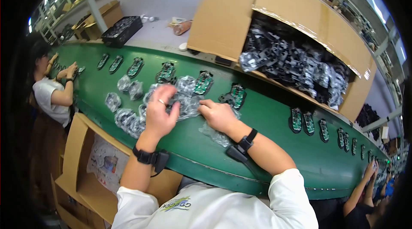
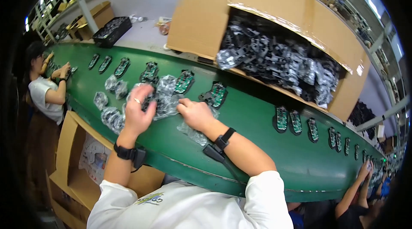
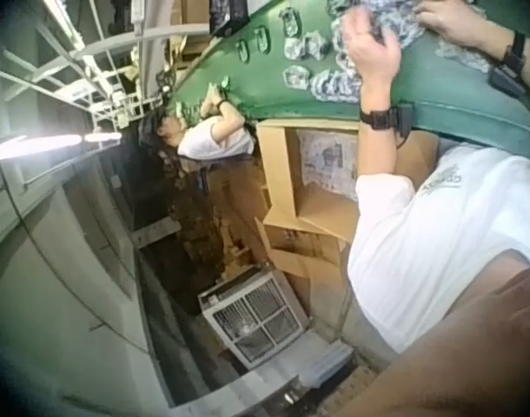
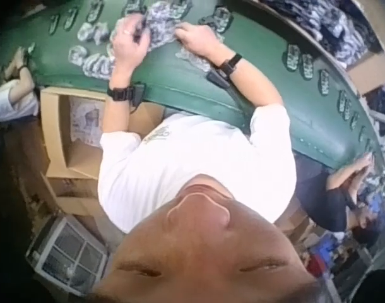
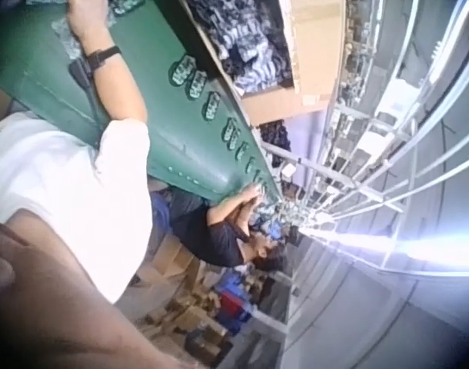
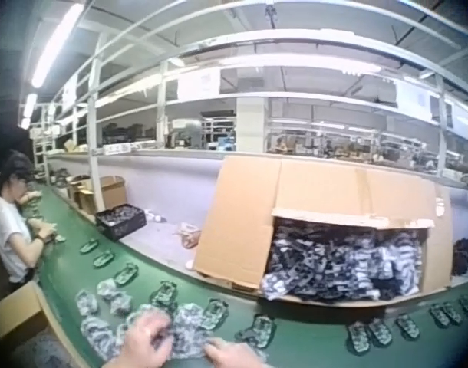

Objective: Manually assemble and package computer mice on a production line.

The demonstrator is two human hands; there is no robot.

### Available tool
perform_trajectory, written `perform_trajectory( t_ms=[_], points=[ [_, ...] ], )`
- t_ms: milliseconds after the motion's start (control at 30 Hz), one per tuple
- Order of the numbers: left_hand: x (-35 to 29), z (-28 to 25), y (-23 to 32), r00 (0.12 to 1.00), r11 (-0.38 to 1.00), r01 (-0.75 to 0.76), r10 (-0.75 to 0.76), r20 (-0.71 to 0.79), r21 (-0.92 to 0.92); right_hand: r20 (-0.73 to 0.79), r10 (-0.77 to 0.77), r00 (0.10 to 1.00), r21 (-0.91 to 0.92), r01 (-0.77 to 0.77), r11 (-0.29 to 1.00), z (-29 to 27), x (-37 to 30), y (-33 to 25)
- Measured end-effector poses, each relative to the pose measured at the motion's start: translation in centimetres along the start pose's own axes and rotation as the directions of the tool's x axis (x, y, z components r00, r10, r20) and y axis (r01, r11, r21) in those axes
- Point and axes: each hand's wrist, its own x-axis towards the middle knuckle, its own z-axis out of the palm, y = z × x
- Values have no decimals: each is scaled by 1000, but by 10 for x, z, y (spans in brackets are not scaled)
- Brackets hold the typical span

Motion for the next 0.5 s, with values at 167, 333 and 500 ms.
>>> perform_trajectory(
  t_ms=[167,333,500],
  points=[
    [-25,15,11,935,913,-207,79,345,353,-111,91,990,120,-78,990,-12,18,-11],
    [-17,12,1,957,969,212,-179,227,-130,-191,180,965,142,-154,978,-60,26,-21],
    [-5,-2,20,995,996,-74,77,-67,53,-158,100,982,123,-81,989,-92,39,-18]
  ],
)
